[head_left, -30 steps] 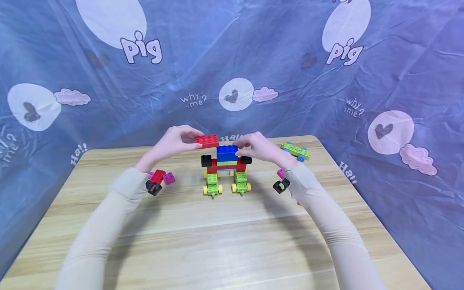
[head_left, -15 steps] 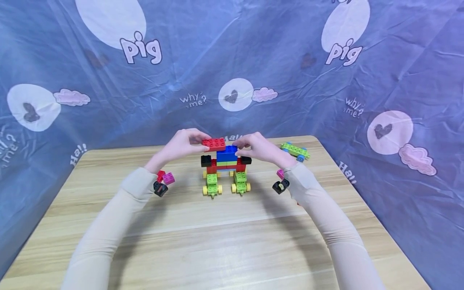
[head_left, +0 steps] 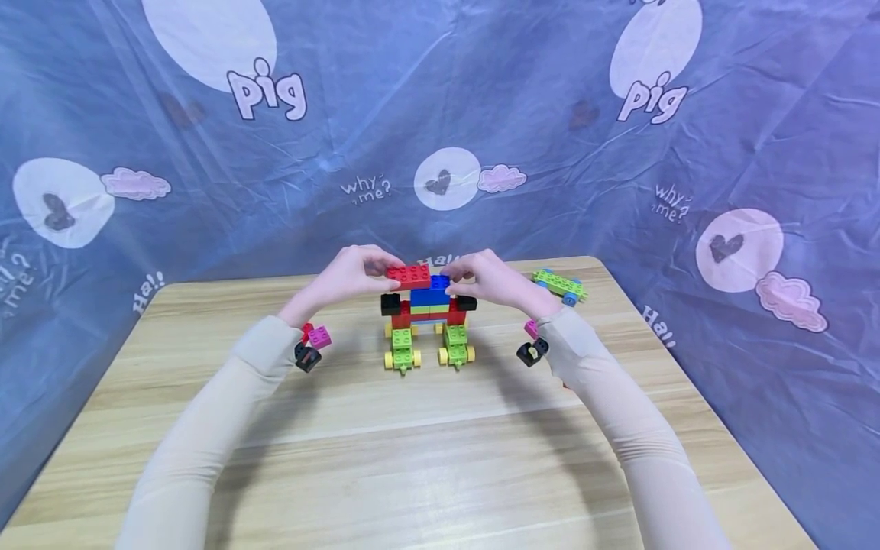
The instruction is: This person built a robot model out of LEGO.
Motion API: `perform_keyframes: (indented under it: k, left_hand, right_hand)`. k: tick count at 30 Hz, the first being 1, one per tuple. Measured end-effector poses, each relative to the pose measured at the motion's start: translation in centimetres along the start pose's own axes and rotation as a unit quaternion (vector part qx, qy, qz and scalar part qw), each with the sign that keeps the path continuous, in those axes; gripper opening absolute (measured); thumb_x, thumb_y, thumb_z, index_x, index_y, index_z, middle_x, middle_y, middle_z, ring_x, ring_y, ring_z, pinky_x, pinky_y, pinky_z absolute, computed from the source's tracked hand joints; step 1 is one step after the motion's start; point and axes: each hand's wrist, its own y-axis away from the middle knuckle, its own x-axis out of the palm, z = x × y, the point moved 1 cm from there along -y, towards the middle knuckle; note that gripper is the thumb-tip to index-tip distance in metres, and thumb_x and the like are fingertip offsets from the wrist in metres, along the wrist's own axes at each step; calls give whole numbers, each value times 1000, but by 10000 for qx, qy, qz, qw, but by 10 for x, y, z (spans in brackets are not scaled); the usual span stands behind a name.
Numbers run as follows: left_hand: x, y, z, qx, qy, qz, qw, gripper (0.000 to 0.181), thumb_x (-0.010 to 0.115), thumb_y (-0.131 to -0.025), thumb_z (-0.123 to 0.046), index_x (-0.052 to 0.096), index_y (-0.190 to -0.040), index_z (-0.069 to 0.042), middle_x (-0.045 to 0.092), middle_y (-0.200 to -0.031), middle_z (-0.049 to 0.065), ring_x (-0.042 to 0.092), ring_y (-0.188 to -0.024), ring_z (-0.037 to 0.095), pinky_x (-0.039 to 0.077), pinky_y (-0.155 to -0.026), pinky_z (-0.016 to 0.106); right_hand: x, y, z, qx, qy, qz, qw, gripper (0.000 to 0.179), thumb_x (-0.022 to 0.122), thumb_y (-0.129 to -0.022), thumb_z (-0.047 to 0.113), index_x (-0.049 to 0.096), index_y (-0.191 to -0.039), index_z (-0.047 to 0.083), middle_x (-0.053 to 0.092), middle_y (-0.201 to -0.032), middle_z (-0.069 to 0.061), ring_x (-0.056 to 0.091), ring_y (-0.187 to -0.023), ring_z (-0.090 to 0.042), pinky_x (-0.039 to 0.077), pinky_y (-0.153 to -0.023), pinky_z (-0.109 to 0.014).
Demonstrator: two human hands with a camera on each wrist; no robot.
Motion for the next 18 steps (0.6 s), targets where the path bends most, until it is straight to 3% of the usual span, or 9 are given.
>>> perform_keyframes:
  k: [18]
  left_hand:
    - [4, -8, -6, -42, -227, 114, 9997, 34, 75, -84, -15, 73, -117, -9, 72, -110, 10, 67, -92, 21, 58, -92, 40]
  right_hand:
    - [-1, 2, 1, 55, -111, 32, 9999, 37, 70, -93, 18, 67, -125, 0, 72, -119, -17, 72, -104, -28, 58, -94, -44]
